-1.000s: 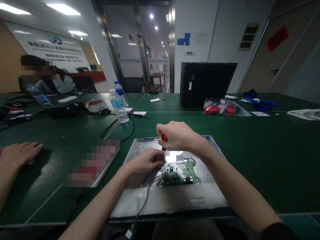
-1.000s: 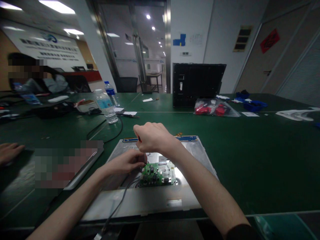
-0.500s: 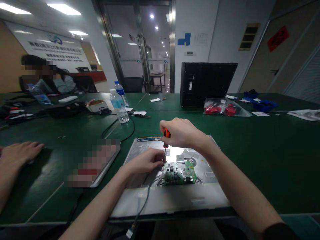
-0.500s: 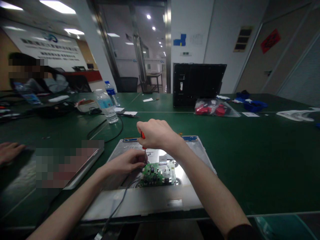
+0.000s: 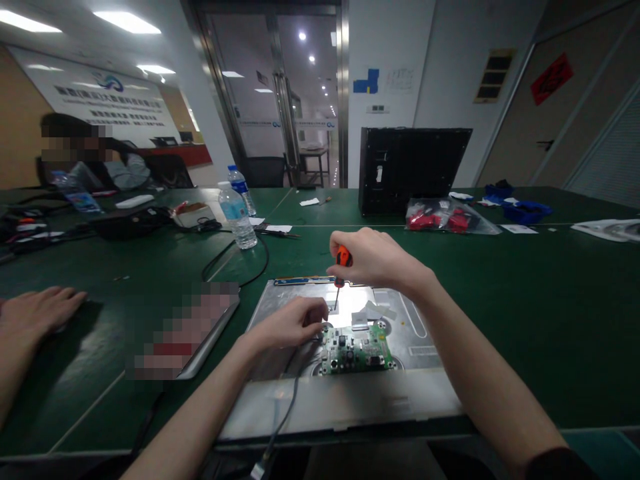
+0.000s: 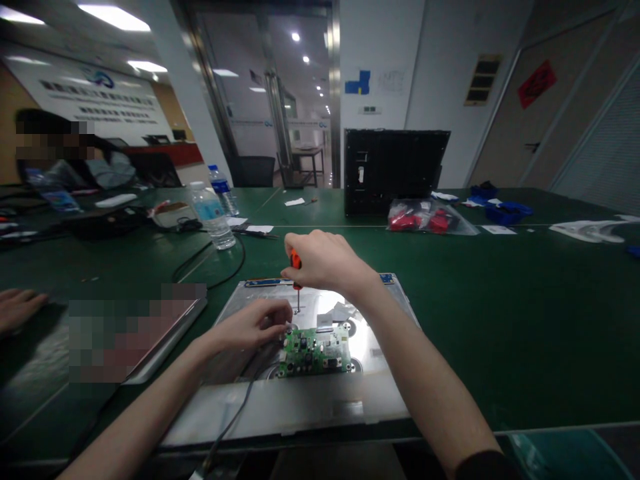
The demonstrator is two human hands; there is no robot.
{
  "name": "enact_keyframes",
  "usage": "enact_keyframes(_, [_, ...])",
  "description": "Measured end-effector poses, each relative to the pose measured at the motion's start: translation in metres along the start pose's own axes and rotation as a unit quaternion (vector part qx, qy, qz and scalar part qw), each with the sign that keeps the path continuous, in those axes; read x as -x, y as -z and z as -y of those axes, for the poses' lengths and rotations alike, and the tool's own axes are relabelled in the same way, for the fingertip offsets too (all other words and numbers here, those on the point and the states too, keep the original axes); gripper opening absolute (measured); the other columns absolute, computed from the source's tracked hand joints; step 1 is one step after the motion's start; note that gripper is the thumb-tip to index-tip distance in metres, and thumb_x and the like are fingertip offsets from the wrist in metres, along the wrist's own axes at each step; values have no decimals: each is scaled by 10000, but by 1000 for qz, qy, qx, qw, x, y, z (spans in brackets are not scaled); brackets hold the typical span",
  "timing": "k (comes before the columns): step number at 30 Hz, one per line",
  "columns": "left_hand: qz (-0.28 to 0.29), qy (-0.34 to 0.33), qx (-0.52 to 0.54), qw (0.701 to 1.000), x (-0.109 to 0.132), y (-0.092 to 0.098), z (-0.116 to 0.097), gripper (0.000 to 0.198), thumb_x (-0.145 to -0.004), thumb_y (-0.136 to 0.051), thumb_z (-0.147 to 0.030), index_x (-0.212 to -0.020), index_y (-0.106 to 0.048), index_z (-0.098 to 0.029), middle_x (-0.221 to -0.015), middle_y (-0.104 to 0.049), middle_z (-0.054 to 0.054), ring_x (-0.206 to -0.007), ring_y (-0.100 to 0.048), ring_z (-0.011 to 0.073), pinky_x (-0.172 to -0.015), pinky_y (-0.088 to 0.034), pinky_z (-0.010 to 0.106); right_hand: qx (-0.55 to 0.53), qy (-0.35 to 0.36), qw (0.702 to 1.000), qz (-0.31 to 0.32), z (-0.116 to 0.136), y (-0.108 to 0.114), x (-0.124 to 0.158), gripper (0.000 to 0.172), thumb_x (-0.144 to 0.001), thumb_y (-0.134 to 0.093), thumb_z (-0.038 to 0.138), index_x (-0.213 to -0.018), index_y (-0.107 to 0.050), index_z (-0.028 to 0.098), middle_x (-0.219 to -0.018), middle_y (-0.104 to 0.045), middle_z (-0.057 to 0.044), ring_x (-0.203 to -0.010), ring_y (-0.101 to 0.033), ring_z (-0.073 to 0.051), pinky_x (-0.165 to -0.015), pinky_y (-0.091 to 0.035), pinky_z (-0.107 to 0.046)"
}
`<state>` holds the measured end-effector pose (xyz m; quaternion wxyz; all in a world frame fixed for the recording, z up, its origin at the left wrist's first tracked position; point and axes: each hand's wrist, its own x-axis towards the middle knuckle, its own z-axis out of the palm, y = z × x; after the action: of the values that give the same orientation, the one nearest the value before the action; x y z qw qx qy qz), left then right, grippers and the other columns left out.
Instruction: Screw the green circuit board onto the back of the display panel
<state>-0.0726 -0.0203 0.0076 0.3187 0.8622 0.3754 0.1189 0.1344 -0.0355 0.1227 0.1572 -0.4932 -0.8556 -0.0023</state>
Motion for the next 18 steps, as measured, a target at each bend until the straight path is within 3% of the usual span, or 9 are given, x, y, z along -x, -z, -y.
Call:
enact_keyframes(5, [-86,27,-26,996,-3,3,5,81,-770,-481,-238,-726,-523,-183,-621,-494,-31,-590,-446,137,-546,-320,245,-71,-40,994,-76,-22,5,11,238,-781,-673,415,-799,-576,198,-667,-568,29,-588,-464,-109,-559,-292,-247])
enact_keyframes(7, [-123,42,-40,991,-5,4,8,114,-793,-475,-262,-717,-509,-184,-612,-481,-32,-588,-437,140,-549,-306,250,-129,-70,981,-125,-36,-2,20,290,-755,-698,434,-749,-533,196,-627,-542,45,-566,-455,-102,-546,-308,-241])
enact_keyframes(10, [-156,59,-53,984,-7,5,12,158,-821,-480,-300,-728,-523,-181,-604,-497,-25,-588,-449,148,-556,-304,256,-213,-113,959,-147,-62,-23,37,324,-705,-727,431,-706,-501,199,-639,-541,43,-574,-472,-108,-536,-337,-238])
enact_keyframes(14, [-161,73,-62,982,-7,3,14,171,-821,-497,-311,-733,-557,-178,-605,-535,-14,-599,-479,157,-554,-309,253,-333,-180,916,-134,-92,-60,58,319,-690,-711,429,-712,-477,212,-647,-563,31,-573,-513,-125,-530,-398,-249])
enact_keyframes(18, [-152,81,-66,983,-7,3,15,184,-821,-498,-314,-730,-580,-177,-623,-564,-1,-616,-504,166,-558,-324,250,-443,-228,862,-93,-105,-88,70,349,-720,-649,522,-732,-466,225,-590,-583,16,-520,-540,-150,-455,-394,-249])
